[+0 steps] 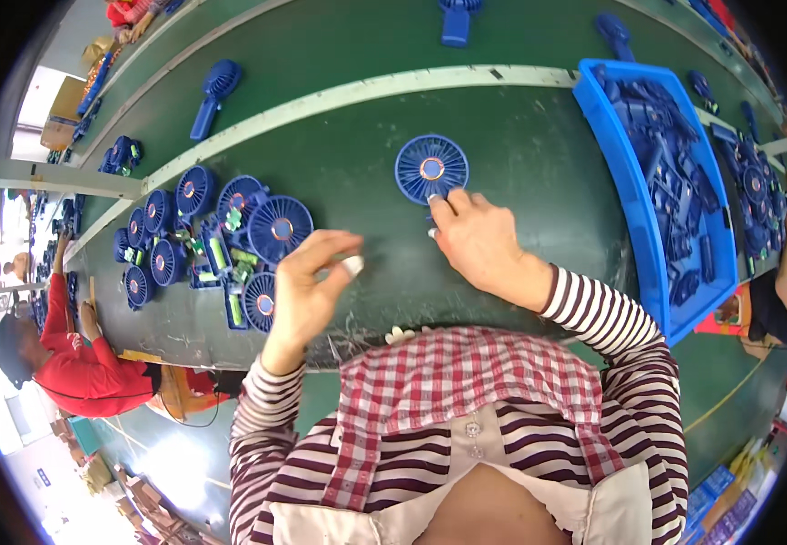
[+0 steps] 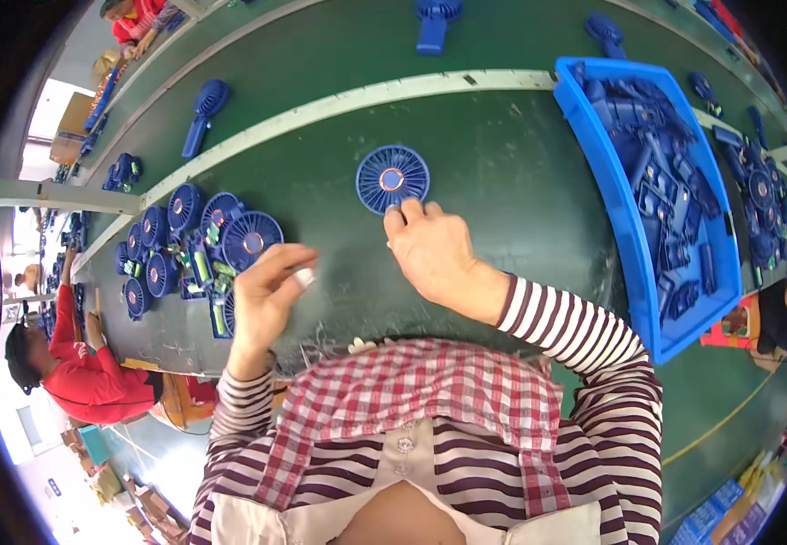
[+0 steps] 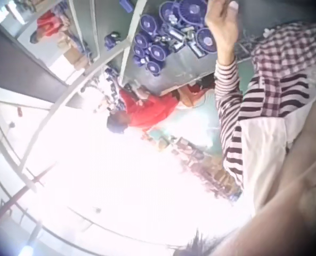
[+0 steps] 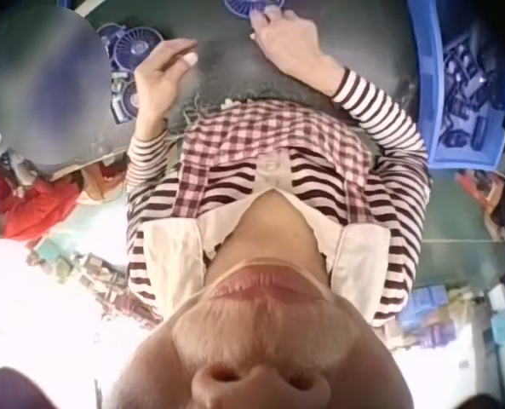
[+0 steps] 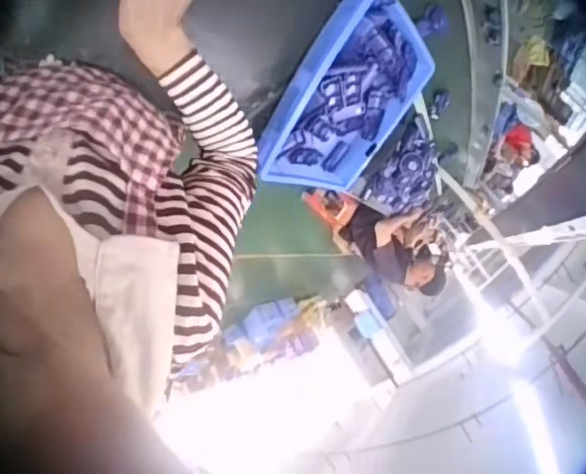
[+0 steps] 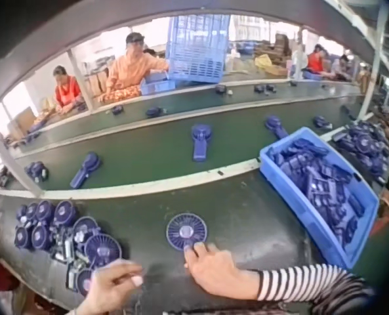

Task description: The person assembles handheld electric fans by tucking wires and circuit boards into the handle casing, snapping on the cover pieces by hand, testing the fans, and placing them onto the conveyor belt.

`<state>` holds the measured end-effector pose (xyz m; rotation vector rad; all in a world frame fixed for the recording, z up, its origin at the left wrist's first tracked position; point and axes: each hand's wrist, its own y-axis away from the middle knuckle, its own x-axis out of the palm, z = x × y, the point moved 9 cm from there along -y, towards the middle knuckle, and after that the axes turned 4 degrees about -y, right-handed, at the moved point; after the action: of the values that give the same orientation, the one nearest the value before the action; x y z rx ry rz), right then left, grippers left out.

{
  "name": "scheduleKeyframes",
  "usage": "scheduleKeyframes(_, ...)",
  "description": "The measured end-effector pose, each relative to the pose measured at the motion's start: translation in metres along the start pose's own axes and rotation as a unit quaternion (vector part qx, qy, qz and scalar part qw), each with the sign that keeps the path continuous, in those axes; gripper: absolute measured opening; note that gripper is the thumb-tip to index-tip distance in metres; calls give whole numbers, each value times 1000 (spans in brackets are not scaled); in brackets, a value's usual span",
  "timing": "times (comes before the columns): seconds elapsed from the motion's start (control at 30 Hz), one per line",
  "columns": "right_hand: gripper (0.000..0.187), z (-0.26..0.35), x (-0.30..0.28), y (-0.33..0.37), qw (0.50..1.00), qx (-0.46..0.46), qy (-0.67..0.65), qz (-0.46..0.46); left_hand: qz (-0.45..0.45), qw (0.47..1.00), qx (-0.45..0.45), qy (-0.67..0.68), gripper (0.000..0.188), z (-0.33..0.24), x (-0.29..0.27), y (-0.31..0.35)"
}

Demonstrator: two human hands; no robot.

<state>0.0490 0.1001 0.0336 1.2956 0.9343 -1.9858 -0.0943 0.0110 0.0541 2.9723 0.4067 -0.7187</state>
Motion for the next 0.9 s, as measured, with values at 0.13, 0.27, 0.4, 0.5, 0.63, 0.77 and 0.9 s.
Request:
scheduleKeyframes(0.13,37,-30,-42,10,986,55,-41,-155,38,999,-34,12,18,16,51,8)
scheduleKeyframes(0.27,58,-75,-19,-8,973,131,-140,-131,89,989,-108,40,23,43,90,12)
scheduleKeyframes(0.4,76,-83,23,-18,956,164,-242,-15,94,973,-185,102,42,59,115,-2)
scheduleKeyframes(0.5,77,-85,24,-20,953,166,-253,-5,51,976,-160,137,47,61,114,-24)
scheduleKeyframes(0.63,73,-109,11,-11,939,178,-267,-123,135,974,-130,127,49,55,128,-56)
scheduleKeyframes(0.77,56,-133,22,6,775,286,-550,-125,150,967,-90,187,51,34,138,-78)
scheduleKeyframes(0.9,34,-169,24,31,620,347,-675,-199,90,989,-16,120,55,30,149,-79)
